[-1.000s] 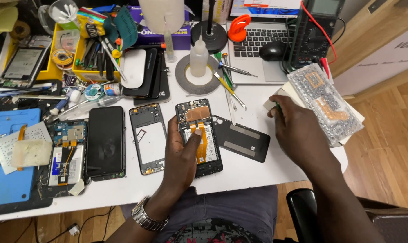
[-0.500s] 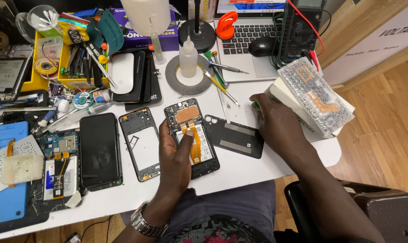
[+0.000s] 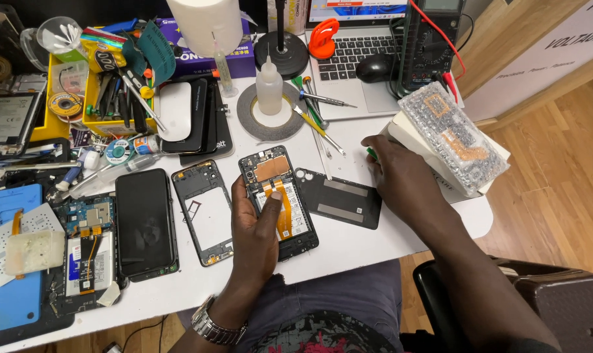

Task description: Using a plastic prying tool to separate the back casing from a smartphone during a repair.

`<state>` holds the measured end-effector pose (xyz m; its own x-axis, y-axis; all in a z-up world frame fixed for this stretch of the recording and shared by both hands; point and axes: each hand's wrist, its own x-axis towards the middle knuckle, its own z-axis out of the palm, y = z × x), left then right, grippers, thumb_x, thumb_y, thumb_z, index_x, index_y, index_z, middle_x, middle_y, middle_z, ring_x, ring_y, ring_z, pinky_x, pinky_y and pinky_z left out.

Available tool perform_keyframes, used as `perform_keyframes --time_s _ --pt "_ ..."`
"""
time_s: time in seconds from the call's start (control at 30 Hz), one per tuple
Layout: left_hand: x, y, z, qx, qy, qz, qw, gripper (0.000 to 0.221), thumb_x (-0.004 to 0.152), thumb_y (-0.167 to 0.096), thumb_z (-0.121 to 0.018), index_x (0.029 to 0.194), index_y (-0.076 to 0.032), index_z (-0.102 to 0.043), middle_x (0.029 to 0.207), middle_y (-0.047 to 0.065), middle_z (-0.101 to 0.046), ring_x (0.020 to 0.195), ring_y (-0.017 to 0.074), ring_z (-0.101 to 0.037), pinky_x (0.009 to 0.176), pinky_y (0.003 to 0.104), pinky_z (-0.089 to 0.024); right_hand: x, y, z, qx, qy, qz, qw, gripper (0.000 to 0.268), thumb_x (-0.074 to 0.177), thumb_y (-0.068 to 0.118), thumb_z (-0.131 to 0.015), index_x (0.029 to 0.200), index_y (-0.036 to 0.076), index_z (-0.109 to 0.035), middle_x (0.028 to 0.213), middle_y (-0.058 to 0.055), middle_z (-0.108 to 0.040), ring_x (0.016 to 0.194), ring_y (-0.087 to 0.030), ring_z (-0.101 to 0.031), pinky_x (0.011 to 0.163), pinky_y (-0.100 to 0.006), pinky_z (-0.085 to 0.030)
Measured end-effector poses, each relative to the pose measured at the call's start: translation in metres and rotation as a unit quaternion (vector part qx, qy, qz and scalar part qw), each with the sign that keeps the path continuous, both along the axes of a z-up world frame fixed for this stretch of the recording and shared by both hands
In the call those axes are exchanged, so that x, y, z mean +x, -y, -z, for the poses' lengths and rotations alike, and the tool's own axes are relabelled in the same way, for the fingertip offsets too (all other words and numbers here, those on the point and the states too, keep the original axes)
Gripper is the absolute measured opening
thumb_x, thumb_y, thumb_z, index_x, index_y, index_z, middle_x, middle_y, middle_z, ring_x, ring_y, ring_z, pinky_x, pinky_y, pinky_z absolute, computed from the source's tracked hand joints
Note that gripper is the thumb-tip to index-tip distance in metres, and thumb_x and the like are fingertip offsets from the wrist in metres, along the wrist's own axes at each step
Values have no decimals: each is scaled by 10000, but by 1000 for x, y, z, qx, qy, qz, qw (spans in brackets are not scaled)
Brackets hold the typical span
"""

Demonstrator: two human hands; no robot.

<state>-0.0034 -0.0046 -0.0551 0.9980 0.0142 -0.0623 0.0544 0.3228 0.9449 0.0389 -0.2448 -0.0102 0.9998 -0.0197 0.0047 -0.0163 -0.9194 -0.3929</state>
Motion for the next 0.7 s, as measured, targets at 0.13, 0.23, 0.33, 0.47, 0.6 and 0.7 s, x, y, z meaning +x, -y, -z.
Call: perform_keyframes --time_s 0.13,0.23,0.33,0.47,0.6,0.7 --pt "1 -1 2 6 -4 2 1000 616 932 -246 -568 1473 -47 -352 1247 190 -576 1105 248 -551 1039 494 -481 4 5 14 -76 25 -37 996 318 957 39 -596 1268 110 -599 1012 -146 -730 835 -385 -738 682 -507 -602" --pt "3 -3 14 8 -5 3 1000 630 932 -248 -577 1485 -54 -347 1283 203 -562 1118 255 -549 1049 506 -472 1 -3 10 -118 34 -55 991 304 974 40 -567 1265 120 -606 1030 -135 -727 801 -373 -742 668 -491 -607" --pt "8 -3 24 10 -4 12 1000 654 934 -263 -581 1501 -52 -333 1350 228 -530 1177 289 -535 1083 533 -441 -2 -11 3 -150 27 -75 986 326 963 17 -557 1267 115 -620 1076 -152 -722 765 -380 -747 652 -489 -613" --pt "4 -1 -12 17 -13 28 999 670 927 -280 -569 1499 -33 -325 1393 266 -501 1244 367 -530 1116 579 -409 -9 -27 -31 -37 -55 -100 993 442 906 10 -611 1343 69 -585 985 -180 -735 741 -407 -744 619 -497 -596" --pt "4 -4 -8 46 -18 34 998 702 927 -290 -565 1519 -18 -303 1462 297 -427 1306 448 -498 1129 614 -379 -13 -32 -37 -47 -72 -116 990 440 913 17 -614 1350 54 -585 987 -184 -741 743 -391 -751 626 -494 -590" --pt "3 -2 -20 34 -17 39 999 709 925 -287 -569 1528 -32 -299 1470 285 -431 1317 440 -497 1130 620 -374 -10 -31 -40 20 -104 -115 988 410 913 69 -632 1323 52 -615 972 -209 -756 748 -416 -746 636 -517 -579"
